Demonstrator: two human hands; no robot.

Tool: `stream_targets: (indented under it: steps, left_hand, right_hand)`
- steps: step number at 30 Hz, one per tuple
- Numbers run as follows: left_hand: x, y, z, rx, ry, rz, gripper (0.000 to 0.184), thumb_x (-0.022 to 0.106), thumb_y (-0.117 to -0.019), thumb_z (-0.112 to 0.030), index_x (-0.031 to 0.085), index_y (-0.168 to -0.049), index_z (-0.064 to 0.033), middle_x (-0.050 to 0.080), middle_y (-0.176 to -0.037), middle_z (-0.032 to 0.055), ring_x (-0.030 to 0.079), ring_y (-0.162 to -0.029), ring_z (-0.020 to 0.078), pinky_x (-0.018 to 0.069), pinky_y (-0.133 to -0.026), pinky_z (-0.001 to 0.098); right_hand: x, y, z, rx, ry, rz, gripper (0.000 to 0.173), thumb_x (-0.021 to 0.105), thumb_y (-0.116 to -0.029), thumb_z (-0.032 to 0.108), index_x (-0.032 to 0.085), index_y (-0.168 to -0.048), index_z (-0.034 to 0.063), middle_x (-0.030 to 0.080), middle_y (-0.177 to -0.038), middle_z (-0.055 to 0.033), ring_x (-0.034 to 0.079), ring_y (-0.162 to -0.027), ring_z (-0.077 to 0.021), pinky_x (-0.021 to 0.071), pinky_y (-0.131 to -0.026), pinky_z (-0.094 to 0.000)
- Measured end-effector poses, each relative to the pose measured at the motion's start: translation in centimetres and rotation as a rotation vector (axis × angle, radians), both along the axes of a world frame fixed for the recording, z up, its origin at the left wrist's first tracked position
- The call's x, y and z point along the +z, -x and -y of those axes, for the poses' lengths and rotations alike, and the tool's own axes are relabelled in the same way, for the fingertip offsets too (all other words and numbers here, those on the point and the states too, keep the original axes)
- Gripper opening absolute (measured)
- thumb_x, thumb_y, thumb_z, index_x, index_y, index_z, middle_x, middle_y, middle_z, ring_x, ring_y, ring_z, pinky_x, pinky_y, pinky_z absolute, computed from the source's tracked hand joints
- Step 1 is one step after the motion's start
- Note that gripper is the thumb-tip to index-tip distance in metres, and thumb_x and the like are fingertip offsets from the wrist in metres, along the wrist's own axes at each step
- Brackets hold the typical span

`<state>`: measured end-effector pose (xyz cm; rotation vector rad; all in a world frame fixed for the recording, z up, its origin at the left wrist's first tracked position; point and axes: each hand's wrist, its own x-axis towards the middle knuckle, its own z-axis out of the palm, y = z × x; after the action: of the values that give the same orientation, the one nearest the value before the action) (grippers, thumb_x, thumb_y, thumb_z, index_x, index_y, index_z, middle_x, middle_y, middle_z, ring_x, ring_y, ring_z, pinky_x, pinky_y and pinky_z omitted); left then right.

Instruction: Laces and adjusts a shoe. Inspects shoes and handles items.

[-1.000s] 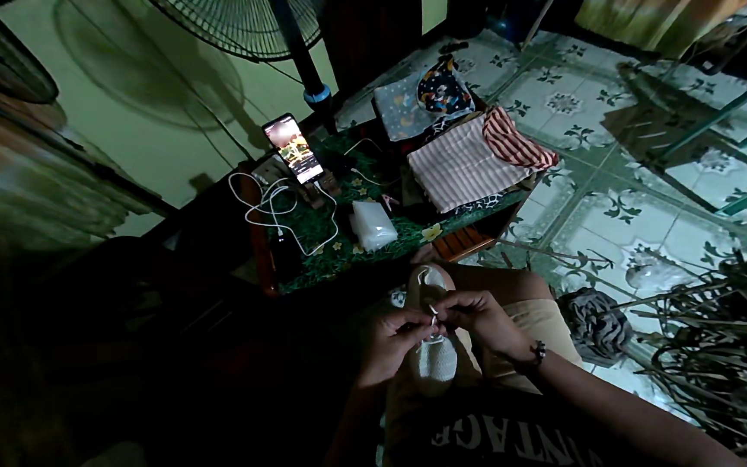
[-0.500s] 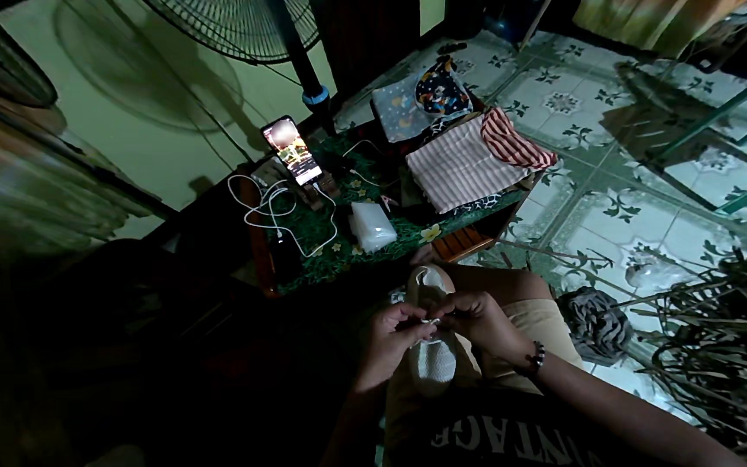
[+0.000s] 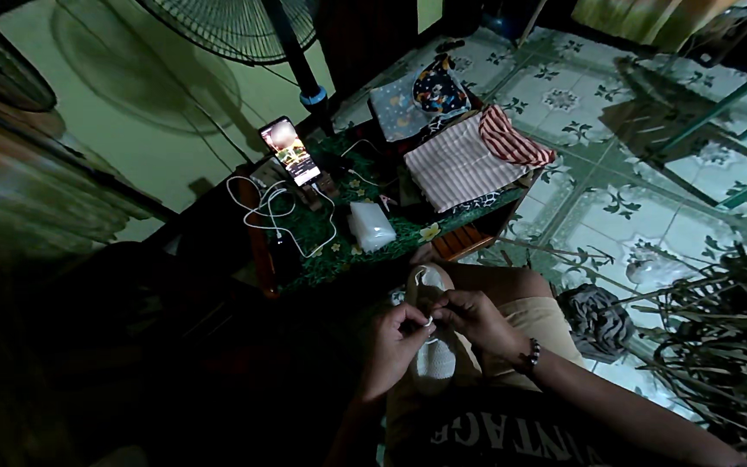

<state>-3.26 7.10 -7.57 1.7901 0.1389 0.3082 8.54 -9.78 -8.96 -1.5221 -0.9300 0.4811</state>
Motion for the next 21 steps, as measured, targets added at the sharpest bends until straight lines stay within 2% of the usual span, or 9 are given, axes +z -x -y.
stream_targets:
  steps: [3,8,12,17,21]
  left_hand:
    - [0.3,0.1,0.4,0.026,-0.305,0.041,0.005,0.071,-0.0887,-0.007,0.072,-0.092,-0.0025,0.072,-0.092,0.005,0.068,-0.084,0.0071,0.058,-0.077,0.0227]
    - [0.3,0.0,0.8,0.07,-0.652,0.154,0.009,0.066,-0.0907,-0.005,0.073,-0.086,-0.0038,0.074,-0.092,0.0076,0.071,-0.091,0.0167,0.0582,-0.087,0.0311]
    - [-0.1,0.0,0.6,0.098,-0.78,0.234,0.013,0.063,-0.0928,-0.006,0.073,-0.084,-0.0044,0.075,-0.093,0.0078,0.071,-0.091,0.0189,0.0582,-0.086,0.0327]
    - [-1.2,-0.1,0.5,0.146,-0.807,0.36,0.011,0.066,-0.0919,-0.007,0.074,-0.085,-0.0047,0.073,-0.101,0.0103,0.07,-0.094,0.0203,0.0586,-0.085,0.0317]
    - [-2.4,-0.3,0.5,0.186,-0.832,0.498,0.013,0.068,-0.0943,-0.01,0.076,-0.085,-0.0068,0.077,-0.106,0.0069,0.071,-0.096,0.0193,0.0583,-0.087,0.0324]
  right_hand:
    - [0.0,0.0,-0.2,-0.004,0.009,0.006,0.019,0.062,-0.102,0.015,0.07,-0.103,-0.0014,0.07,-0.09,-0.0028,0.063,-0.078,-0.0003,0.0537,-0.074,-0.0178]
    - [0.1,0.1,-0.5,-0.028,0.012,0.033,0.019,0.061,-0.1025,0.016,0.069,-0.102,-0.0014,0.069,-0.09,-0.0034,0.062,-0.078,-0.0001,0.0525,-0.073,-0.017]
    - [0.0,0.3,-0.7,-0.04,0.006,-0.002,0.019,0.061,-0.1027,0.016,0.069,-0.103,-0.0015,0.069,-0.09,-0.0032,0.063,-0.078,-0.0013,0.0536,-0.074,-0.0186]
    - [0.8,0.6,-0.9,-0.039,0.029,-0.257,0.014,0.06,-0.1022,0.011,0.066,-0.104,-0.0012,0.07,-0.089,-0.0028,0.069,-0.075,-0.0077,0.0607,-0.072,-0.0263]
    - [1.1,0.5,-1.1,-0.051,0.069,-0.359,0.012,0.063,-0.1006,0.01,0.067,-0.103,-0.0004,0.069,-0.085,-0.0012,0.067,-0.07,-0.0067,0.0594,-0.067,-0.0244]
